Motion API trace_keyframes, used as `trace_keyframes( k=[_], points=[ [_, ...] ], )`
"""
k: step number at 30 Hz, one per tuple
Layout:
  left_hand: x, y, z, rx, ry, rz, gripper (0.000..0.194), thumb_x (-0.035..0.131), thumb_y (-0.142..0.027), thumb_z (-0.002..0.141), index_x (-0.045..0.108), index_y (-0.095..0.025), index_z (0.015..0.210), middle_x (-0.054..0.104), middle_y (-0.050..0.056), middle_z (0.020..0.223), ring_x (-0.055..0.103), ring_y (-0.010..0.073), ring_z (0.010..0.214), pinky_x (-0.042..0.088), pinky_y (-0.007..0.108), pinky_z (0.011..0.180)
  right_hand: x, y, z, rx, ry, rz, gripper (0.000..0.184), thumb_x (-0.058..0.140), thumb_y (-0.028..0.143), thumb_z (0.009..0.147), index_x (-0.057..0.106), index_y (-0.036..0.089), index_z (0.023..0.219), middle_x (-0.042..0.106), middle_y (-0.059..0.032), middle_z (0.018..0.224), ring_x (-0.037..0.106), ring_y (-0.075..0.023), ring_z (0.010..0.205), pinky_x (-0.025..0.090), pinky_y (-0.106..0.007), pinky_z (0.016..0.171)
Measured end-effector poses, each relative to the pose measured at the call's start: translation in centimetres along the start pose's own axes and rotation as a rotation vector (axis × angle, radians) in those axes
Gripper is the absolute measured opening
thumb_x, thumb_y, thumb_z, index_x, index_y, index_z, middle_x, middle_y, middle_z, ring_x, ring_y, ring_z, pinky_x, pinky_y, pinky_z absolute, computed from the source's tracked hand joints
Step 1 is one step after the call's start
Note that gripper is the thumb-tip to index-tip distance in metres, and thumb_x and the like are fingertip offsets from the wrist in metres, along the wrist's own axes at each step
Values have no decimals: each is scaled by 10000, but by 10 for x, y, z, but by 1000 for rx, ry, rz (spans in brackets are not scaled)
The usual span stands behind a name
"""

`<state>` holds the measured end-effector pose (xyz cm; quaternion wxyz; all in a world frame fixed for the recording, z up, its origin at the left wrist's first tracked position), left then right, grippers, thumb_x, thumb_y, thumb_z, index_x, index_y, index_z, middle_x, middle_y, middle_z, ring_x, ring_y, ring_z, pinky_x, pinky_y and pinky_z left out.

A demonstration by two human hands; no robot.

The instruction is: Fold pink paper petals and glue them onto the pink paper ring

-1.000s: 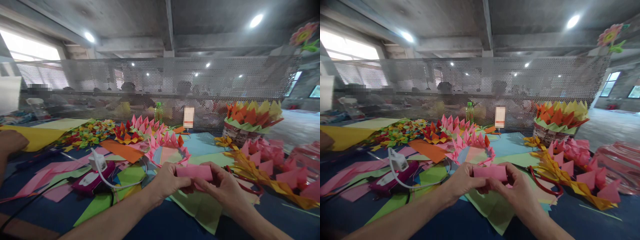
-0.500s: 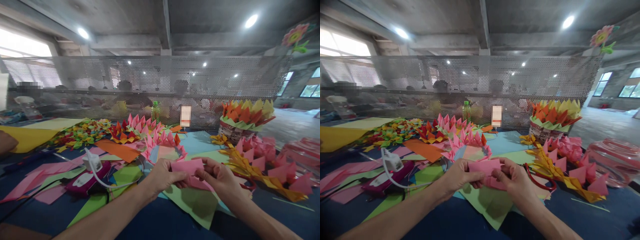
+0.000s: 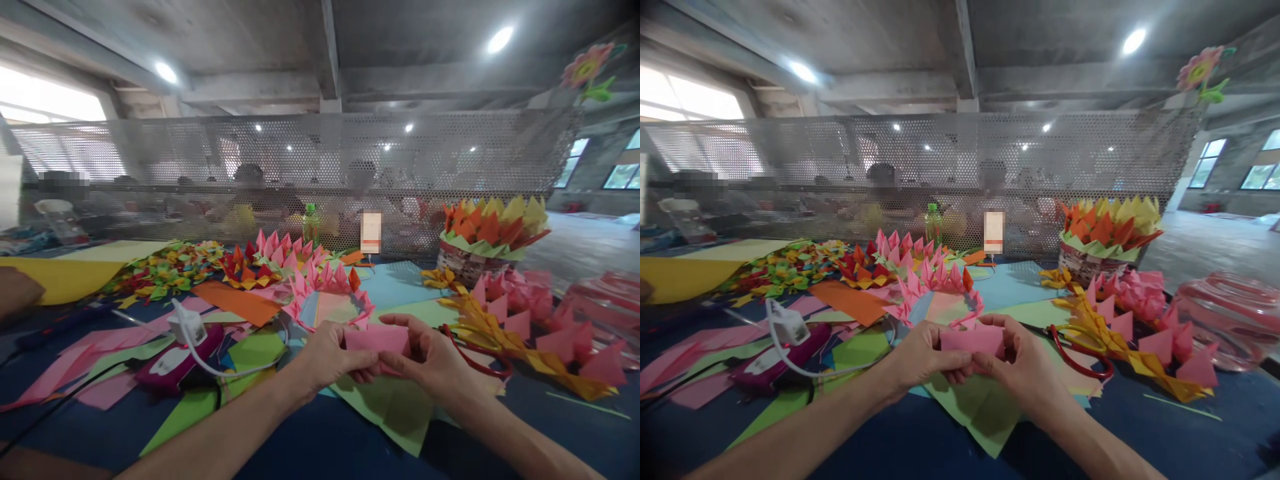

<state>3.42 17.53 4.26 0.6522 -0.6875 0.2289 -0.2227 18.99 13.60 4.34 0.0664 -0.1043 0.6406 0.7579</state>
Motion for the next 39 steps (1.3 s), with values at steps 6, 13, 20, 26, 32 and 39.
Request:
trace_keyframes(
  k=[6,13,20,26,32,39],
  points=[
    [-6,6,2,-51,-47,43,248,757,-342,671,720,-98,697,677,37,589,602,92,488,476,177,494,-7,4,1,-62,-114,-91,464,679,418,770,506,189,1134,591,46,640,550,-133,567,430,-228,524],
    [-6,1,0,-22,-49,61,289,792,-364,609,703,-90,622,680,56,580,596,98,476,483,199,518,-10,6,0,-90,-121,-178,452,655,413,780,505,182,1139,549,51,614,510,-137,561,402,-237,531],
    [-5,2,1,-59,-83,40,363,753,-447,623,703,-105,736,740,112,767,689,169,649,506,223,560,-15,7,3,-84,-155,-254,419,639,384,768,529,175,1114,452,83,550,412,-113,489,318,-220,463],
    [-5,2,1,-45,-107,68,337,694,-441,662,664,-108,701,731,116,748,689,177,652,506,235,563,-17,2,5,-79,-147,-254,431,647,405,766,522,180,1111,520,60,599,438,-120,516,333,-226,485],
    [-7,2,3,-26,-145,70,252,631,-367,712,630,-118,672,705,89,701,666,158,606,503,245,558,-21,-5,10,-87,-81,-101,428,629,454,816,508,186,1127,659,-7,717,589,-162,648,450,-257,623],
    [-2,-3,0,18,-92,15,268,644,-386,740,651,-124,797,708,91,800,680,182,740,498,234,582,-29,-7,14,-118,-107,-187,389,599,444,847,511,195,1132,674,-7,713,643,-192,697,497,-283,676]
  ],
)
Point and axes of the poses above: each hand's wrist, its own z-axis towards the middle knuckle, its own x-axis out of the palm, y = z × x, the point moved 4 cm from there along z, towards the middle knuckle
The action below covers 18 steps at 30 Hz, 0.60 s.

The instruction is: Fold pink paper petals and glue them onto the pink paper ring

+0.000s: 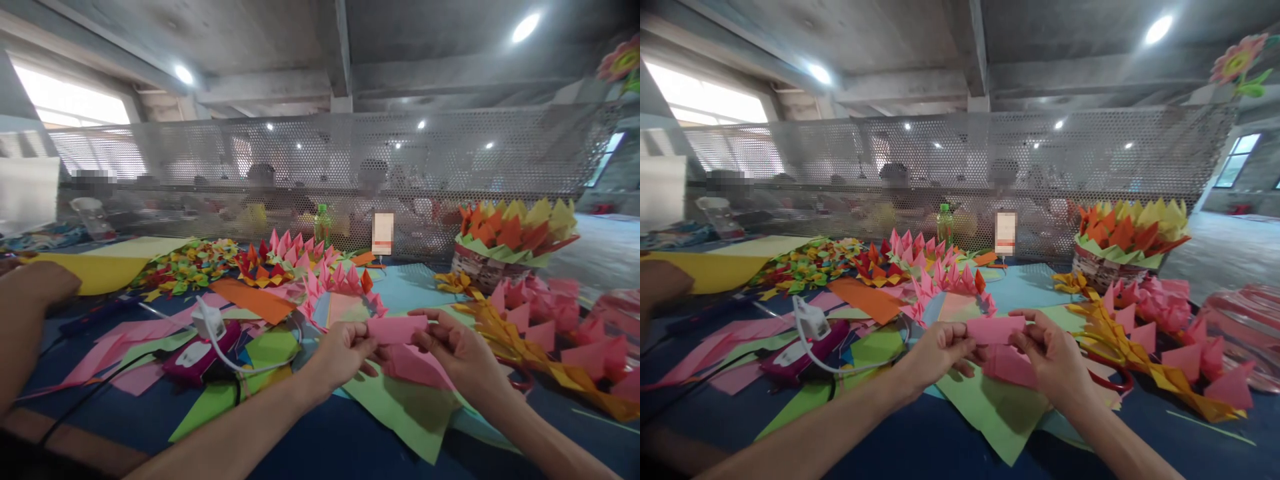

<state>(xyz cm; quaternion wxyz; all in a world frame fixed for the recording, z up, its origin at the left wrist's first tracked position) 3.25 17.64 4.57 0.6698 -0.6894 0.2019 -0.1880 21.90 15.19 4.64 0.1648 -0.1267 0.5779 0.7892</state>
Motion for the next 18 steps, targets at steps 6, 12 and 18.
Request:
trace_keyframes(
  k=[6,12,18],
  points=[
    [0,-2,0,48,50,-182,432,677,-483,756,668,-105,966,705,154,1009,688,253,920,522,273,686,0,-1,1,-26,20,-67,356,542,434,884,491,198,1144,673,-20,728,647,-220,715,492,-332,694],
    [1,-2,1,77,86,-237,455,739,-433,727,679,-98,1029,708,166,1019,702,242,877,526,255,673,4,-2,-1,-9,17,-64,336,561,414,865,516,203,1123,699,-23,746,650,-219,726,468,-319,686],
    [-2,4,4,43,61,-131,379,797,-394,648,735,-103,882,749,135,876,710,214,792,516,242,648,8,4,-4,-49,8,-120,351,564,447,871,532,203,1121,680,-4,709,625,-201,696,437,-292,653]
  ],
)
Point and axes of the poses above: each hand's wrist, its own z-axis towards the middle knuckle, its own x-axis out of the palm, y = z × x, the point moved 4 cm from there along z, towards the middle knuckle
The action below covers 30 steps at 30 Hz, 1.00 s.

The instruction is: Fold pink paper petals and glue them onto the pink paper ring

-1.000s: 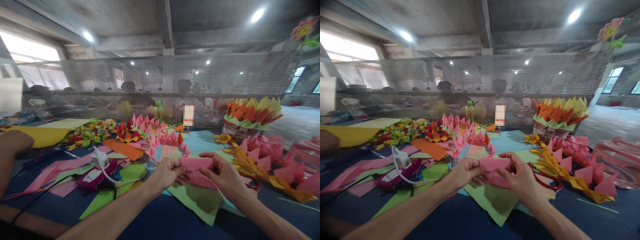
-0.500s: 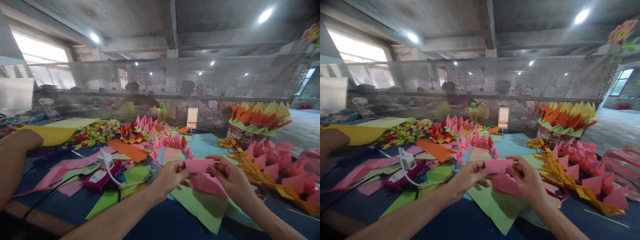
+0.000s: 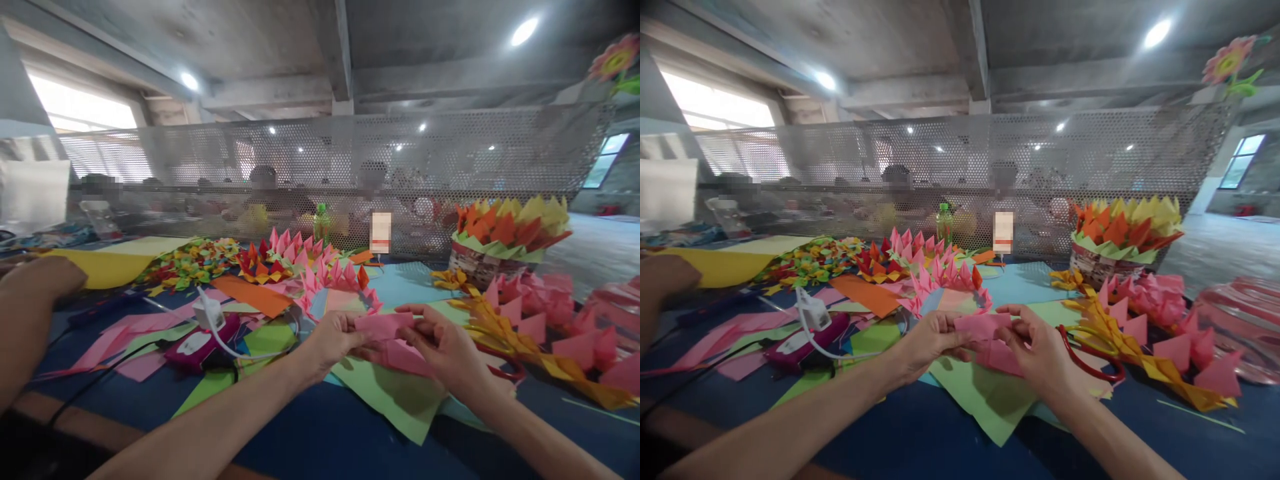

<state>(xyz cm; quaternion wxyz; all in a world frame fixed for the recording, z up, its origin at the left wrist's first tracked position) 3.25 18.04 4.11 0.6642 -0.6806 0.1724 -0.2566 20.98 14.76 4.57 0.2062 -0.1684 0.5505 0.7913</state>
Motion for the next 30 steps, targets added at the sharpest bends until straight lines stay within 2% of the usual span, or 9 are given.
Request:
trace_keyframes(
  k=[4,10,17,20,25,27,30],
  points=[
    [-2,0,1,-18,-52,-5,437,828,-410,585,733,-97,874,750,134,860,713,210,753,520,244,631,-1,-2,2,-16,-33,-15,387,603,470,841,535,189,1099,664,3,689,588,-181,628,434,-289,622],
    [-3,-4,0,-1,-74,-28,455,850,-420,548,731,-93,841,749,142,867,718,219,772,523,230,620,-6,-6,5,-31,-64,0,425,638,482,813,529,193,1106,691,-19,772,632,-191,702,476,-308,683],
    [-4,-3,0,-5,-58,-44,470,854,-383,577,726,-81,914,743,146,907,717,218,802,523,224,633,-10,-5,5,-81,-64,-36,285,562,374,875,517,200,1097,713,-33,799,674,-209,777,481,-341,769],
    [-1,-4,-1,-20,-10,-130,470,798,-432,672,712,-68,957,730,160,961,710,217,836,539,241,674,-10,-3,4,-98,-90,-45,263,542,362,883,516,202,1090,706,-27,793,673,-201,765,488,-329,757],
    [1,-4,-2,-126,47,-407,588,467,-589,887,653,-69,1089,706,183,1034,712,240,839,561,321,731,-10,4,1,-142,-115,-144,244,495,318,909,514,217,1129,700,-20,832,671,-187,782,483,-310,744],
    [3,-4,-3,-166,78,-449,558,420,-543,923,644,-62,1094,705,187,1029,716,249,829,559,340,746,-9,6,1,-152,-119,-181,243,488,308,914,513,225,1141,699,-18,843,669,-185,787,477,-306,739],
    [5,-4,-4,-181,88,-437,413,496,-406,920,643,-61,1093,712,183,1009,718,235,792,555,353,771,-10,7,0,-156,-128,-215,243,473,324,922,516,230,1142,700,-25,849,669,-192,783,476,-309,721]
  ],
)
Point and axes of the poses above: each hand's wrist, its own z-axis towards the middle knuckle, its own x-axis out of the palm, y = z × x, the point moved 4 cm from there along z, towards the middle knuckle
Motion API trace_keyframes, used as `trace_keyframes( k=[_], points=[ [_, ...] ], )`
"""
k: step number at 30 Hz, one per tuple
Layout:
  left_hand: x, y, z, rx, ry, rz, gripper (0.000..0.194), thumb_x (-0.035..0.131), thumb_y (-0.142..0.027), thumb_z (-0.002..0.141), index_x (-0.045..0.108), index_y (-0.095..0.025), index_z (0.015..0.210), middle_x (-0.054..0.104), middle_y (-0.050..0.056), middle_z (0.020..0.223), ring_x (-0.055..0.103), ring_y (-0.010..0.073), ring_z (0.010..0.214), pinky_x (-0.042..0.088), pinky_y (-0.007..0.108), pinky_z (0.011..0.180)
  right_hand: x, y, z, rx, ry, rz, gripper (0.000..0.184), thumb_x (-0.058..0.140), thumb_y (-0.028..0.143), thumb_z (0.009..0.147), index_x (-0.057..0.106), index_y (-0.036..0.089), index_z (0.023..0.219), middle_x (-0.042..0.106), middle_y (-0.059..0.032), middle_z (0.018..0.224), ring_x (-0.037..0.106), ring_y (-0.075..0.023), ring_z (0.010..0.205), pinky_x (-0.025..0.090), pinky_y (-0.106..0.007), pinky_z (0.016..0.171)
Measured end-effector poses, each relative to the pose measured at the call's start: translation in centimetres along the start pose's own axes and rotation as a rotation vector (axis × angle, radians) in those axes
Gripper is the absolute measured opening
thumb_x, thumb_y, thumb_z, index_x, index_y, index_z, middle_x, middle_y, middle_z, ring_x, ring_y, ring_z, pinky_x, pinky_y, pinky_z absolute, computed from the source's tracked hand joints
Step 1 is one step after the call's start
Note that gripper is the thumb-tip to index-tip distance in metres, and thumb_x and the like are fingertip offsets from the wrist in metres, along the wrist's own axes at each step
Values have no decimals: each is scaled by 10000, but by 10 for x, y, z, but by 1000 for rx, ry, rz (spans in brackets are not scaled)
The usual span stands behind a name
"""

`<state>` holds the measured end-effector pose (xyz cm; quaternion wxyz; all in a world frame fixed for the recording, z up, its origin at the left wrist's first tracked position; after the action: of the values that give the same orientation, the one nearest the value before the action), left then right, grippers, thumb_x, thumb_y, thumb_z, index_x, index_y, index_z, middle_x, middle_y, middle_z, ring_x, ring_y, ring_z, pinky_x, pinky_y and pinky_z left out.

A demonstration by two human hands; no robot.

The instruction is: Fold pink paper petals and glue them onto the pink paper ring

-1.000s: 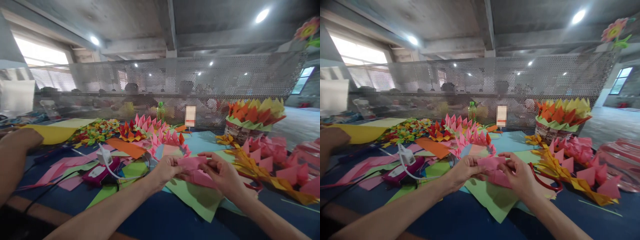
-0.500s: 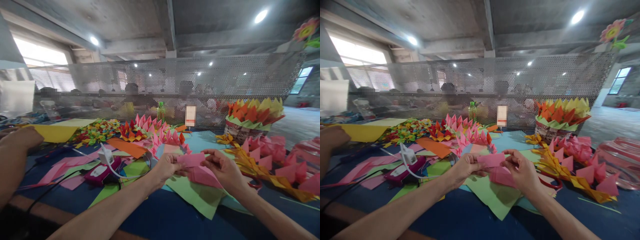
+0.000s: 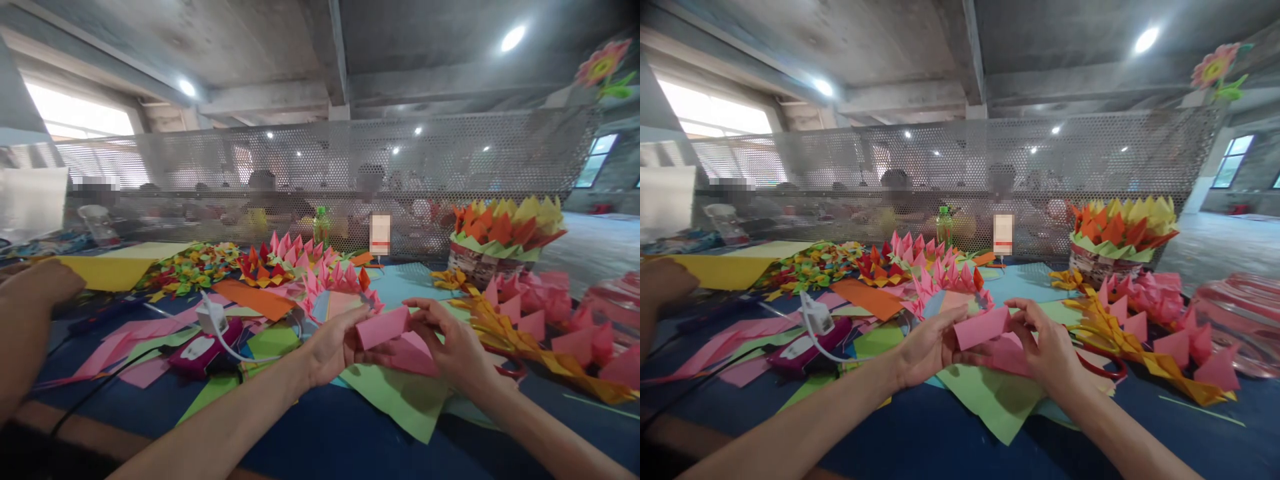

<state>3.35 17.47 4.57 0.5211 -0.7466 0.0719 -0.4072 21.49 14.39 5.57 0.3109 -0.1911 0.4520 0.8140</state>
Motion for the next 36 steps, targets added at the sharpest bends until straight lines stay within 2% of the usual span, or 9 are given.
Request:
trace_keyframes(
  k=[4,10,15,18,25,27,30,33,36],
  points=[
    [1,1,0,12,17,80,362,555,-338,895,650,-54,1097,720,183,975,710,223,797,556,310,714,0,2,0,-28,-4,-26,237,455,338,932,522,226,1130,701,-30,832,671,-199,767,479,-310,710],
    [3,3,1,-23,46,61,447,459,-410,932,675,-35,1046,728,183,873,700,206,733,545,266,631,0,6,-1,-68,-8,-17,233,455,297,940,522,239,1155,696,-9,834,665,-177,779,473,-283,728],
    [3,3,-1,3,46,154,306,605,-275,855,694,-43,1034,720,196,961,695,194,741,547,246,610,1,5,-3,-64,9,-7,228,455,279,945,515,253,1163,691,-4,878,661,-172,810,471,-288,759],
    [5,5,-2,-21,105,206,303,614,-293,857,704,-49,1014,713,202,1006,708,200,762,547,230,616,2,4,-4,-64,13,-5,231,454,266,943,512,257,1167,692,-6,899,664,-177,829,470,-297,771],
    [6,4,-3,-23,128,195,387,597,-394,868,700,-49,1010,718,207,973,711,194,752,549,230,638,1,6,-5,-92,-15,-13,237,451,246,940,521,264,1166,680,-4,894,653,-172,813,476,-302,761],
    [6,4,-3,-14,150,208,401,664,-410,813,703,-58,1002,715,199,984,708,196,766,547,236,656,1,6,-5,-110,-21,-12,243,459,241,936,519,267,1170,675,-5,899,648,-174,811,480,-308,764],
    [6,6,-4,-21,168,259,441,819,-331,633,705,-69,969,723,166,917,698,194,731,536,255,671,1,8,-6,-150,-19,-19,263,470,210,924,515,276,1174,661,-5,912,634,-174,802,487,-311,748],
    [4,8,-4,-17,103,278,497,869,-278,532,701,-79,956,716,111,832,662,160,673,506,246,656,-2,20,-10,-265,-40,-90,414,500,153,881,462,274,1275,604,-48,1111,586,-213,965,475,-357,826],
    [-1,8,-2,34,-24,307,419,862,-196,497,702,-82,866,682,49,778,604,111,639,465,208,623,-3,40,-17,-448,-24,-196,541,473,64,851,430,280,1346,456,-74,1333,426,-263,1206,370,-446,988]
  ],
)
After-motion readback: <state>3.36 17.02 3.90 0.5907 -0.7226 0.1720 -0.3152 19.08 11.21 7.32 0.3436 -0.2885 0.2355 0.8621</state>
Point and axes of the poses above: each hand's wrist, its own z-axis towards the middle knuckle, its own x-axis out of the palm, y = z × x, the point moved 4 cm from there along z, towards the middle knuckle
